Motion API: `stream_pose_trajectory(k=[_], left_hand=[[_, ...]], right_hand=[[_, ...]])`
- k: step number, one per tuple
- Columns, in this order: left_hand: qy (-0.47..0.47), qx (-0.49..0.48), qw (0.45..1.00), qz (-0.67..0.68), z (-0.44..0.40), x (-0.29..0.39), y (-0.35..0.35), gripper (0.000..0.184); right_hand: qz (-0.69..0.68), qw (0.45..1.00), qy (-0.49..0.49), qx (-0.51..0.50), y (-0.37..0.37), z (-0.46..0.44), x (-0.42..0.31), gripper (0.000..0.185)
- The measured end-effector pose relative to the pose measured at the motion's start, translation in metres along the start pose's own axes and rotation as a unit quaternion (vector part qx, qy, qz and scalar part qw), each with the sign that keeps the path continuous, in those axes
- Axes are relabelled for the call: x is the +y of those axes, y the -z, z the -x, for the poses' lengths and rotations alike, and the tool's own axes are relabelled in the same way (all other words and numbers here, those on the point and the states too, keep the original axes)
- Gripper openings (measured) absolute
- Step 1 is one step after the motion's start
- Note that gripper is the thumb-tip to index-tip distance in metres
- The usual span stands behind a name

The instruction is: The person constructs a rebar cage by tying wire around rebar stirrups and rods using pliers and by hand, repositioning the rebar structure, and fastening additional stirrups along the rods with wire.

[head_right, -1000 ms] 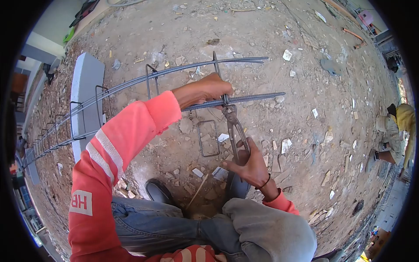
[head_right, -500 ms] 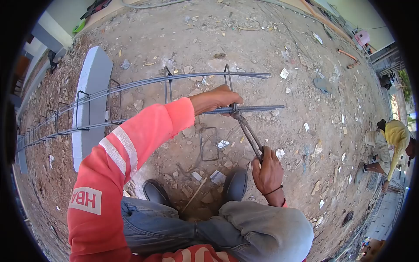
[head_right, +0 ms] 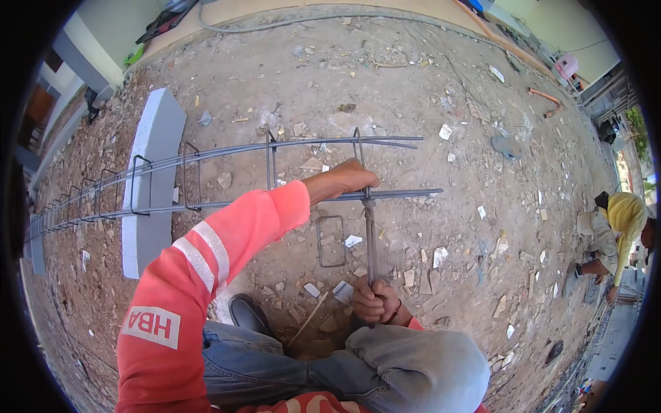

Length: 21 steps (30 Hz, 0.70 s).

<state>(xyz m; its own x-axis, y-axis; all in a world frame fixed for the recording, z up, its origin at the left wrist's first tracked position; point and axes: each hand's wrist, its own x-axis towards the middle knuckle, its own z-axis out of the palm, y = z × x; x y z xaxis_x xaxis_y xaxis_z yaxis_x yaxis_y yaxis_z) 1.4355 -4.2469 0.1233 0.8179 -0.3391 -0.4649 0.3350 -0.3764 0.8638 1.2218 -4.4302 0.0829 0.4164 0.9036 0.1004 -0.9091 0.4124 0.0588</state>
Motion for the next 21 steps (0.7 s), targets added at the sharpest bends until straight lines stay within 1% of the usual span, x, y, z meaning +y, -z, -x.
stream_pose_trajectory(k=[1,2,3,4,5,6,7,8,9,11,12,14,15,16,17,18,19,20,21], left_hand=[[0.005,-0.012,1.000,0.019,0.000,0.000,0.004,0.030],[0.001,-0.011,1.000,0.012,-0.002,0.002,0.006,0.030],[0.008,-0.008,1.000,0.012,-0.004,0.004,0.008,0.031],[0.015,-0.005,1.000,0.012,-0.006,0.007,0.009,0.031],[0.013,-0.005,1.000,0.009,-0.005,0.010,0.009,0.031],[0.022,-0.002,1.000,0.006,-0.003,0.012,0.009,0.032],[0.033,0.001,0.999,0.004,-0.004,0.011,0.010,0.033],[0.034,-0.001,0.999,0.004,-0.003,0.008,0.009,0.033],[0.036,-0.010,0.999,0.004,-0.003,0.005,0.008,0.033],[0.036,-0.020,0.999,0.001,-0.004,0.007,0.009,0.033],[0.039,-0.016,0.999,0.000,-0.005,0.008,0.009,0.033],[0.045,-0.018,0.999,-0.007,-0.003,0.007,0.006,0.033],[0.038,-0.012,0.999,0.007,-0.003,0.008,0.007,0.033],[0.028,-0.004,0.999,0.022,-0.003,0.010,0.009,0.033],[0.024,-0.007,1.000,0.017,-0.004,0.012,0.010,0.033],[0.032,-0.011,0.999,0.017,-0.003,0.010,0.009,0.033],[0.041,-0.012,0.999,0.017,-0.002,0.009,0.009,0.034],[0.043,-0.014,0.999,0.012,0.000,0.007,0.007,0.034],[0.040,-0.033,0.998,0.024,0.003,0.006,0.003,0.033]], right_hand=[[0.053,0.998,0.012,0.031,-0.002,-0.002,-0.004,0.031],[0.057,0.998,0.015,0.025,-0.008,-0.001,-0.009,0.031],[0.179,0.974,0.008,0.139,-0.017,0.003,-0.014,0.029],[0.296,0.921,0.002,0.252,-0.031,0.001,-0.020,0.029],[0.403,0.845,0.004,0.353,-0.037,0.002,-0.025,0.031],[0.404,0.845,0.006,0.351,-0.045,0.002,-0.024,0.031],[0.672,0.601,0.051,0.429,-0.053,0.001,-0.022,0.030],[0.846,0.274,0.087,0.450,-0.060,0.002,-0.019,0.029],[0.844,0.275,0.085,0.452,-0.066,0.006,-0.020,0.029],[0.869,0.070,0.117,0.476,-0.078,0.010,-0.032,0.025],[0.868,0.071,0.117,0.477,-0.082,0.008,-0.033,0.025],[0.835,0.169,0.041,0.523,-0.089,0.000,-0.032,0.026],[0.831,0.205,-0.013,0.516,-0.091,-0.004,-0.037,0.029],[0.829,0.204,-0.007,0.520,-0.083,-0.003,-0.037,0.029],[0.735,0.429,-0.012,0.524,-0.070,-0.002,-0.039,0.031],[0.597,0.631,-0.018,0.495,-0.060,0.000,-0.037,0.032],[0.372,0.799,-0.040,0.471,-0.070,-0.009,-0.032,0.036],[0.368,0.801,-0.037,0.470,-0.049,-0.002,-0.030,0.036],[0.181,0.947,-0.063,0.256,-0.011,0.010,-0.028,0.038]])
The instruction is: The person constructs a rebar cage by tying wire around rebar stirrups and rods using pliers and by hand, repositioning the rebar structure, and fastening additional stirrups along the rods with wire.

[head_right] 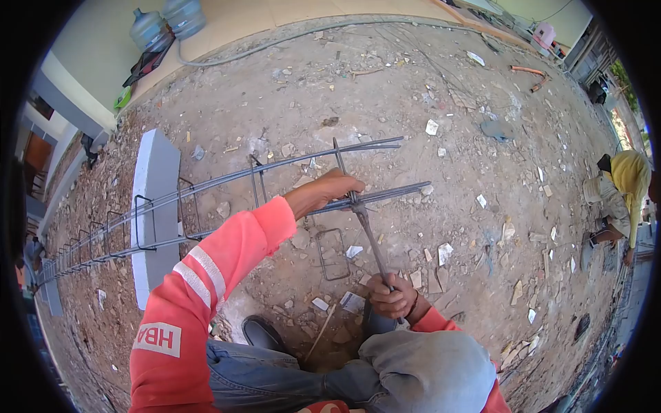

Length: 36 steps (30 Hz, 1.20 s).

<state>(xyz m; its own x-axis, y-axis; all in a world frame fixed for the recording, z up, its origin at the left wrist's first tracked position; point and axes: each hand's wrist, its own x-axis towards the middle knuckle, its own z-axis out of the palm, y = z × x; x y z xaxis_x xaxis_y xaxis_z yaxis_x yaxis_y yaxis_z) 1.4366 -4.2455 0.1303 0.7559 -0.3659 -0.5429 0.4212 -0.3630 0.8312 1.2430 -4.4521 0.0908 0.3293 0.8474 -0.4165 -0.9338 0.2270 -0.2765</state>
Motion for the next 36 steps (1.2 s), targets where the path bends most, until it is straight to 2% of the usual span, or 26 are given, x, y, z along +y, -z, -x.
stream_pose_trajectory(k=[1,3,5,7,9,10,11,12,13,14,15,17,20,22,23,24,25,27,28,30,31,32,33,34,35,36], left_hand=[[-0.007,-0.017,1.000,0.009,-0.002,0.002,0.001,0.032],[-0.010,-0.026,1.000,0.014,-0.007,0.005,0.010,0.036],[-0.009,-0.049,0.997,0.054,-0.006,0.006,0.013,0.042],[0.008,-0.020,1.000,0.017,0.005,0.023,0.014,0.046],[0.021,0.010,1.000,-0.020,0.017,0.040,0.020,0.049],[0.000,0.046,0.980,-0.193,0.018,0.042,0.026,0.051],[-0.022,0.080,0.930,-0.359,0.025,0.047,0.030,0.055],[-0.019,0.073,0.930,-0.359,0.034,0.046,0.031,0.055],[-0.189,0.174,0.869,-0.423,0.057,0.049,0.028,0.057],[-0.354,0.263,0.766,-0.467,0.076,0.054,0.023,0.061],[-0.355,0.246,0.770,-0.470,0.089,0.061,0.017,0.061],[-0.241,0.052,0.891,-0.381,0.109,0.066,0.003,0.054],[-0.199,0.053,0.930,-0.305,0.102,0.009,-0.041,0.053],[-0.108,0.037,0.970,-0.213,0.090,-0.025,-0.061,0.052],[-0.044,-0.007,0.995,-0.085,0.085,-0.043,-0.068,0.045],[0.037,-0.051,0.997,0.036,0.077,-0.053,-0.071,0.039],[0.036,-0.080,0.996,0.028,0.070,-0.051,-0.072,0.039],[0.183,-0.129,0.967,0.124,0.069,-0.047,-0.065,0.025],[0.193,-0.126,0.966,0.114,0.064,-0.046,-0.065,0.025],[0.165,-0.190,0.963,-0.099,0.053,-0.050,-0.054,0.023],[0.176,-0.168,0.964,-0.103,0.056,-0.052,-0.049,0.023],[-0.043,-0.151,0.930,-0.332,0.061,-0.053,-0.048,0.024],[-0.245,-0.125,0.798,-0.535,0.067,-0.052,-0.048,0.026],[-0.252,-0.154,0.847,-0.441,0.068,-0.046,-0.052,0.026],[-0.259,-0.176,0.887,-0.338,0.066,-0.038,-0.058,0.026],[-0.193,-0.182,0.914,-0.307,0.071,-0.021,-0.062,0.028]], right_hand=[[-0.176,0.949,-0.022,-0.260,0.001,-0.009,0.001,0.040],[-0.126,0.955,0.002,-0.268,0.002,-0.018,0.011,0.034],[-0.032,0.999,-0.006,-0.037,-0.015,-0.021,0.009,0.024],[-0.025,1.000,-0.010,-0.005,-0.002,-0.021,0.011,0.022],[0.111,0.992,0.030,0.052,0.006,-0.018,0.019,0.022],[0.109,0.992,0.032,0.052,0.006,-0.015,0.019,0.022],[0.179,0.977,0.067,0.094,0.004,-0.010,0.016,0.024],[0.245,0.955,0.100,0.136,0.002,-0.002,0.016,0.027],[0.235,0.957,0.099,0.141,0.002,0.006,0.014,0.027],[0.255,0.945,0.114,0.167,0.002,0.014,0.011,0.029],[0.273,0.933,0.131,0.195,0.003,0.019,0.009,0.031],[0.267,0.924,0.160,0.221,0.006,0.024,0.004,0.032],[0.260,0.912,0.200,0.247,0.004,0.021,-0.001,0.032],[0.264,0.910,0.210,0.241,0.000,0.023,-0.010,0.030],[0.278,0.906,0.213,0.237,0.003,0.021,-0.010,0.031],[0.269,0.909,0.224,0.225,0.005,0.017,-0.011,0.029],[0.260,0.915,0.231,0.202,0.010,0.017,-0.010,0.028],[0.188,0.938,0.231,0.177,0.029,0.023,0.002,0.027],[0.137,0.958,0.217,0.127,0.035,0.018,0.003,0.026],[0.062,0.963,0.251,0.080,0.044,0.027,0.007,0.018],[0.174,0.942,0.266,0.109,0.065,0.028,0.012,0.016],[0.287,0.905,0.283,0.133,0.088,0.028,0.014,0.014],[0.315,0.895,0.239,0.208,0.092,0.036,0.008,0.013],[0.344,0.875,0.192,0.281,0.090,0.046,0.000,0.013],[0.493,0.778,0.150,0.360,0.088,0.051,-0.008,0.013],[0.624,0.647,0.112,0.425,0.084,0.053,-0.016,0.014]])
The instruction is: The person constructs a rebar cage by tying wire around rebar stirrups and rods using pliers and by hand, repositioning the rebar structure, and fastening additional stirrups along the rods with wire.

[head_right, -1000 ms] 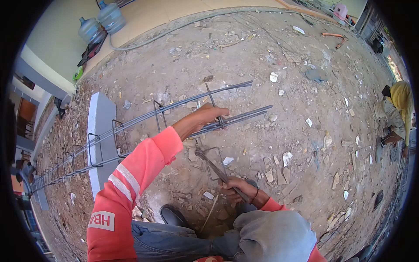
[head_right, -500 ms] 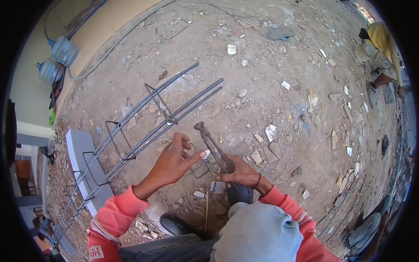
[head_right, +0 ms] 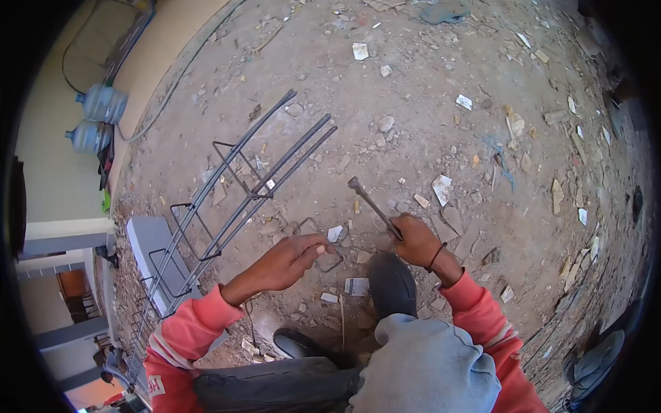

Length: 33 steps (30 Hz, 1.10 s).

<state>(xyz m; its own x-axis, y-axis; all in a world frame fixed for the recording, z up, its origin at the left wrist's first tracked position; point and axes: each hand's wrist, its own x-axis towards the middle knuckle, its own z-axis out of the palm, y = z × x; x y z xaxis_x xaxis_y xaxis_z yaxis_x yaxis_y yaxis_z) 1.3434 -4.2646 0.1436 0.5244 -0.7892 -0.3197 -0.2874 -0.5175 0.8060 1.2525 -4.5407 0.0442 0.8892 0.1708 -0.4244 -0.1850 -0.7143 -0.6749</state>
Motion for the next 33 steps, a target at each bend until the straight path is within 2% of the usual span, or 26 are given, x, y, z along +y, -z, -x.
stream_pose_trajectory(k=[1,2,3,4,5,6,7,8,9,10,12,13,15,16,17,20,22,23,24,25,26,30,33], left_hand=[[0.051,-0.015,0.997,0.051,-0.002,0.018,0.009,0.030],[0.065,-0.003,0.997,0.048,-0.004,0.027,0.016,0.030],[0.134,-0.013,0.981,0.139,-0.006,0.035,0.021,0.031],[0.199,-0.023,0.953,0.228,-0.006,0.039,0.022,0.031],[0.204,-0.010,0.952,0.227,-0.007,0.040,0.022,0.031],[0.136,0.030,0.961,0.237,-0.009,0.040,0.022,0.029],[0.066,0.070,0.966,0.241,-0.011,0.041,0.024,0.027],[0.068,0.084,0.966,0.234,-0.011,0.046,0.022,0.027],[0.024,0.148,0.981,0.127,-0.009,0.054,0.018,0.025],[-0.019,0.208,0.978,0.013,-0.006,0.062,0.019,0.023],[0.003,0.211,0.977,-0.001,0.001,0.080,0.028,0.021],[0.024,0.200,0.980,0.007,0.006,0.087,0.032,0.021],[0.035,0.210,0.977,0.012,0.017,0.089,0.045,0.024],[0.057,0.220,0.966,0.123,0.022,0.088,0.051,0.025],[0.076,0.228,0.942,0.234,0.027,0.089,0.055,0.026],[0.135,0.222,0.934,0.247,0.041,0.106,0.067,0.032],[0.166,0.249,0.923,0.241,0.044,0.115,0.066,0.034],[0.192,0.270,0.912,0.240,0.046,0.119,0.067,0.036],[0.192,0.274,0.911,0.242,0.047,0.119,0.072,0.036],[0.239,0.271,0.885,0.295,0.047,0.117,0.077,0.039],[0.282,0.260,0.856,0.347,0.045,0.115,0.082,0.041],[0.247,0.243,0.824,0.449,0.038,0.104,0.084,0.040],[0.209,0.219,0.838,0.455,0.036,0.097,0.093,0.032]], right_hand=[[-0.003,1.000,0.021,-0.014,0.003,0.000,-0.007,0.014],[0.061,0.995,0.024,0.069,0.006,0.005,-0.013,0.019],[0.123,0.981,0.026,0.151,0.011,0.008,-0.019,0.023],[0.120,0.981,0.040,0.144,0.021,0.007,-0.032,0.023],[0.019,0.987,0.087,0.136,0.032,0.004,-0.048,0.032],[-0.081,0.980,0.135,0.125,0.038,-0.003,-0.061,0.040],[-0.081,0.978,0.151,0.122,0.037,-0.011,-0.072,0.040],[-0.279,0.940,0.197,0.027,0.034,-0.015,-0.084,0.038],[-0.460,0.854,0.232,-0.075,0.029,-0.018,-0.097,0.035],[-0.457,0.849,0.250,-0.082,0.024,-0.021,-0.113,0.035],[-0.517,0.811,0.273,-0.030,0.010,-0.024,-0.140,0.029],[-0.518,0.804,0.288,-0.043,0.008,-0.028,-0.145,0.029],[-0.664,0.700,0.213,-0.151,0.004,-0.033,-0.151,0.022],[-0.706,0.674,0.172,-0.134,0.008,-0.031,-0.164,0.019],[-0.704,0.672,0.175,-0.147,0.011,-0.032,-0.168,0.019],[-0.676,0.714,0.132,-0.124,0.010,-0.038,-0.180,0.018],[-0.547,0.794,0.244,0.105,-0.003,-0.044,-0.192,0.016],[-0.547,0.793,0.247,0.102,0.000,-0.044,-0.194,0.016],[-0.457,0.850,0.232,0.125,0.006,-0.041,-0.193,0.013],[-0.358,0.897,0.212,0.147,0.011,-0.037,-0.192,0.011],[-0.352,0.900,0.208,0.149,0.016,-0.036,-0.194,0.011],[-0.281,0.910,0.232,0.198,0.027,-0.040,-0.182,0.011],[-0.244,0.901,0.260,0.248,0.039,-0.045,-0.180,0.011]])
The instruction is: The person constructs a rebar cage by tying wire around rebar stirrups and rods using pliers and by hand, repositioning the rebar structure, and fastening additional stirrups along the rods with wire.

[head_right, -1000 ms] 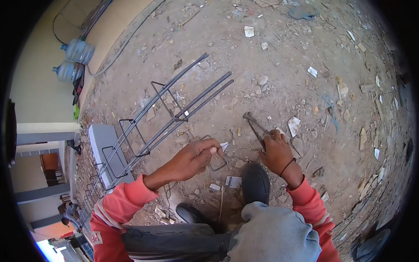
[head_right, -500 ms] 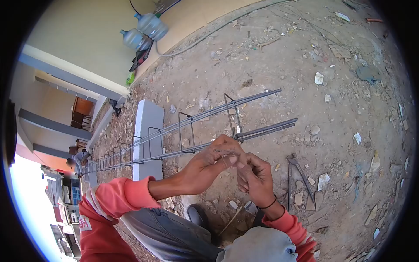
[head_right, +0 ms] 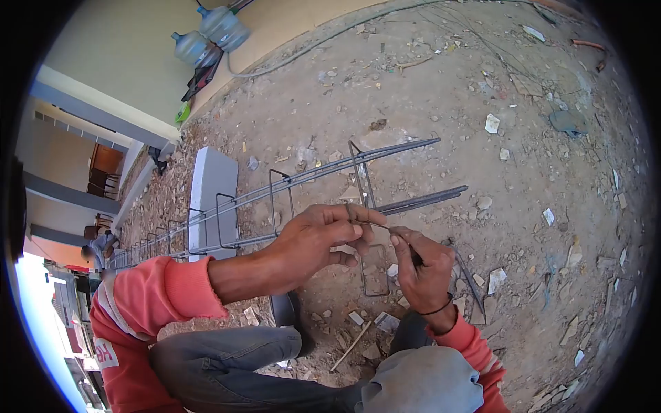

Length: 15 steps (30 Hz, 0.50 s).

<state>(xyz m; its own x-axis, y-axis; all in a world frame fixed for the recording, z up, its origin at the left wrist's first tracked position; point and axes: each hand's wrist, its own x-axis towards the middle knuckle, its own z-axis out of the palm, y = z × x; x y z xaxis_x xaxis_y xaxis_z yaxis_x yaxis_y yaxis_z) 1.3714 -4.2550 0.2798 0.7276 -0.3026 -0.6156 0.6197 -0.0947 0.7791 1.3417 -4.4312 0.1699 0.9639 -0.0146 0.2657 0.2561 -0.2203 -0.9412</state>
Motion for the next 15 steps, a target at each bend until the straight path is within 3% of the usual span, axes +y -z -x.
stream_pose_trajectory(k=[2,4,5,6,7,8,9,10,12,15], left_hand=[[-0.047,-0.026,0.996,-0.067,-0.004,0.009,0.006,0.029],[-0.103,-0.059,0.985,-0.129,-0.012,0.018,0.012,0.028],[-0.178,-0.062,0.961,-0.200,-0.018,0.022,0.017,0.026],[-0.254,-0.062,0.927,-0.267,-0.023,0.025,0.023,0.023],[-0.268,-0.070,0.924,-0.264,-0.031,0.027,0.028,0.023],[-0.400,-0.041,0.848,-0.345,-0.040,0.028,0.034,0.021],[-0.521,-0.006,0.748,-0.412,-0.048,0.027,0.039,0.019],[-0.536,-0.007,0.742,-0.402,-0.051,0.027,0.044,0.019],[-0.545,0.000,0.726,-0.419,-0.053,0.028,0.051,0.018],[-0.573,0.021,0.745,-0.341,-0.064,0.039,0.054,0.014]], right_hand=[[0.037,0.999,0.025,0.015,0.010,-0.010,-0.007,0.012],[-0.033,0.990,-0.069,-0.115,0.021,-0.020,-0.015,0.016],[-0.062,0.973,-0.102,-0.198,0.027,-0.026,-0.016,0.024],[-0.048,0.976,-0.097,-0.191,0.032,-0.032,-0.018,0.024],[-0.159,0.921,-0.231,-0.271,0.034,-0.039,-0.021,0.026],[-0.263,0.830,-0.356,-0.340,0.033,-0.046,-0.027,0.029],[-0.198,0.852,-0.335,-0.349,0.028,-0.053,-0.036,0.033],[-0.182,0.860,-0.331,-0.343,0.024,-0.058,-0.043,0.033],[0.007,0.929,-0.228,-0.292,0.022,-0.067,-0.052,0.034],[0.144,0.948,-0.180,-0.219,0.013,-0.080,-0.096,0.026]])
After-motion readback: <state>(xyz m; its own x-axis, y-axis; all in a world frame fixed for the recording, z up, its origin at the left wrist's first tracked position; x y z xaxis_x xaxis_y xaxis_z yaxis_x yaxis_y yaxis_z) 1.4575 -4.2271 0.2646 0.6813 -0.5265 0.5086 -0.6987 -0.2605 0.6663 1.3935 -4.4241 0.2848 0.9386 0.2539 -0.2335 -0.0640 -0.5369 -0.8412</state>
